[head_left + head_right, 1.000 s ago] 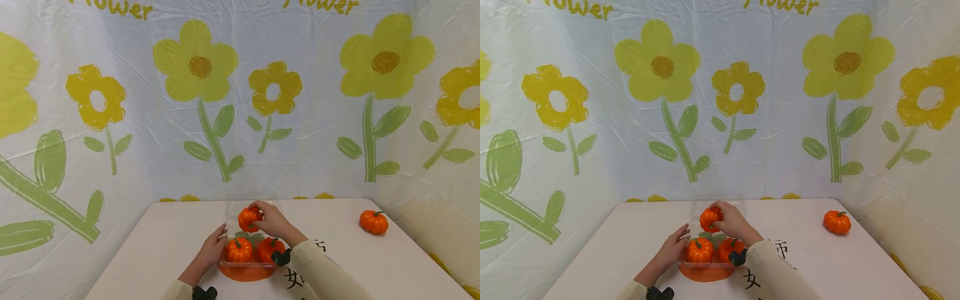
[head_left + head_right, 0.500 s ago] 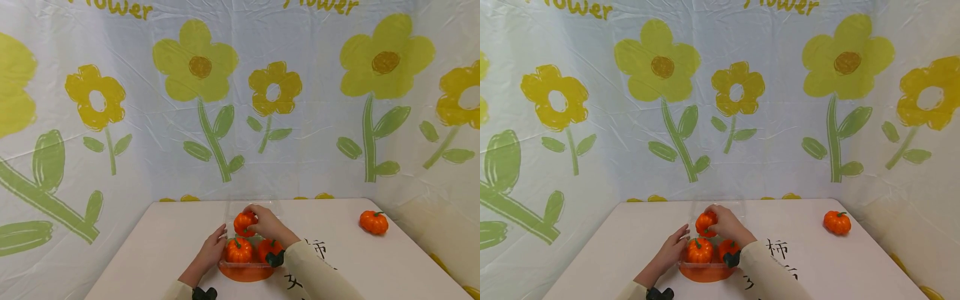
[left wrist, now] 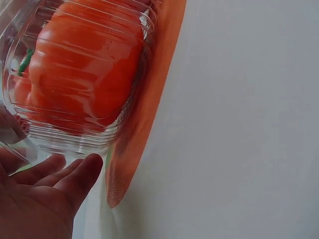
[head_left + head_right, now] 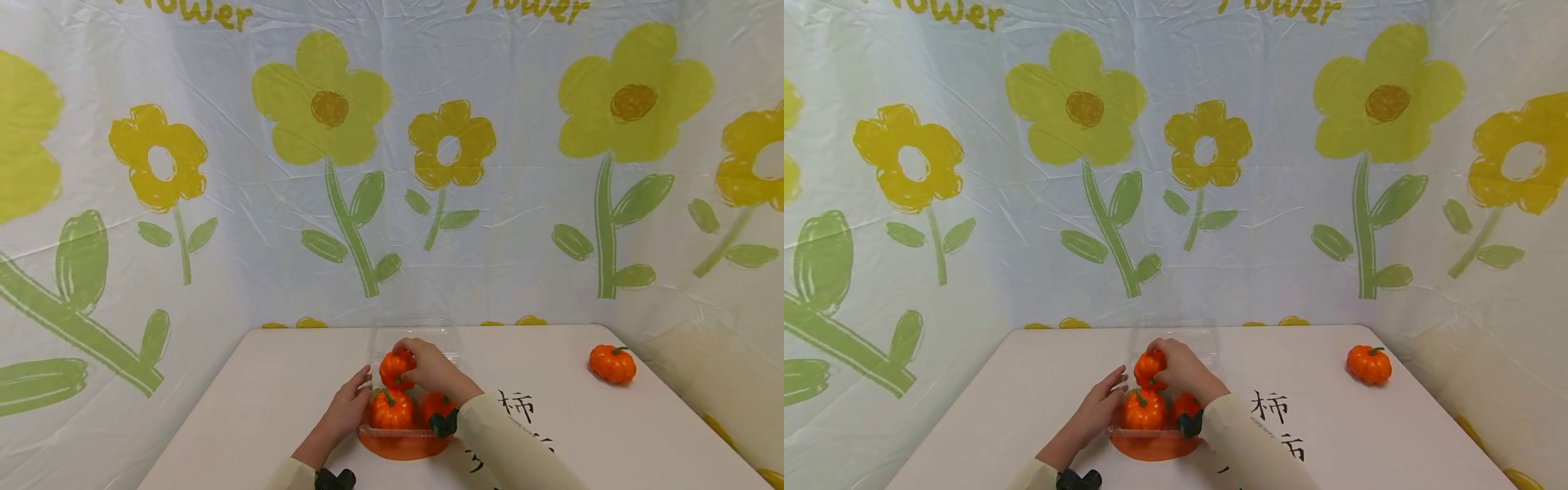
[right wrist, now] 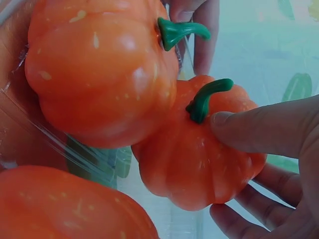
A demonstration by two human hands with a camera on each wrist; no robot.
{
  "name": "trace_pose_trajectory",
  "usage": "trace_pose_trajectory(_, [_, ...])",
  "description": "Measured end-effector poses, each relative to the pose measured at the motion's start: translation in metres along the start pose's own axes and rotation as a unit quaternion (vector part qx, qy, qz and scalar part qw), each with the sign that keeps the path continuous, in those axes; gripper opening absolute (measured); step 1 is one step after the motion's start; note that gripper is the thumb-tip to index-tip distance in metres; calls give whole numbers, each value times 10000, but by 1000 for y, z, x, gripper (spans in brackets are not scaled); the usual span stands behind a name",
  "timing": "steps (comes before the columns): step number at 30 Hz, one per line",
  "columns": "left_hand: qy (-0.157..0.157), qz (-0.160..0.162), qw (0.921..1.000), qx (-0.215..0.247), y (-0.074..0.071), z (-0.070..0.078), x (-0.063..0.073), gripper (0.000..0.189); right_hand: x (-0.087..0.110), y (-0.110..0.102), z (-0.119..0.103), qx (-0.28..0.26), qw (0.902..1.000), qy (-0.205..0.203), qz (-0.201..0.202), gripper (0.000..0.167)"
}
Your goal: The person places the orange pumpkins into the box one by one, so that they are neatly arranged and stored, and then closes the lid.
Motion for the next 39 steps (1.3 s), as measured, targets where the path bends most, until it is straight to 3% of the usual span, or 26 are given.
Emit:
trace_pose_trajectory(20, [77,51,9999,-82,1,1,-1,54,-5,8,3,429,9988,167,-157,36])
trace_pose_trajectory(39, [50,92,9999,-106,0,5,1,55,-11,6,-1,639,9976,27,-276,27])
Point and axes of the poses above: each hand's wrist, its own x-axis away from the middle knuckle, its own y-axis out of the palm, z = x × y, the point moved 1 cm from there along -x, towards the middle knuckle, and after that the axes turned 8 degrees about -x, right-handed, at the moved point
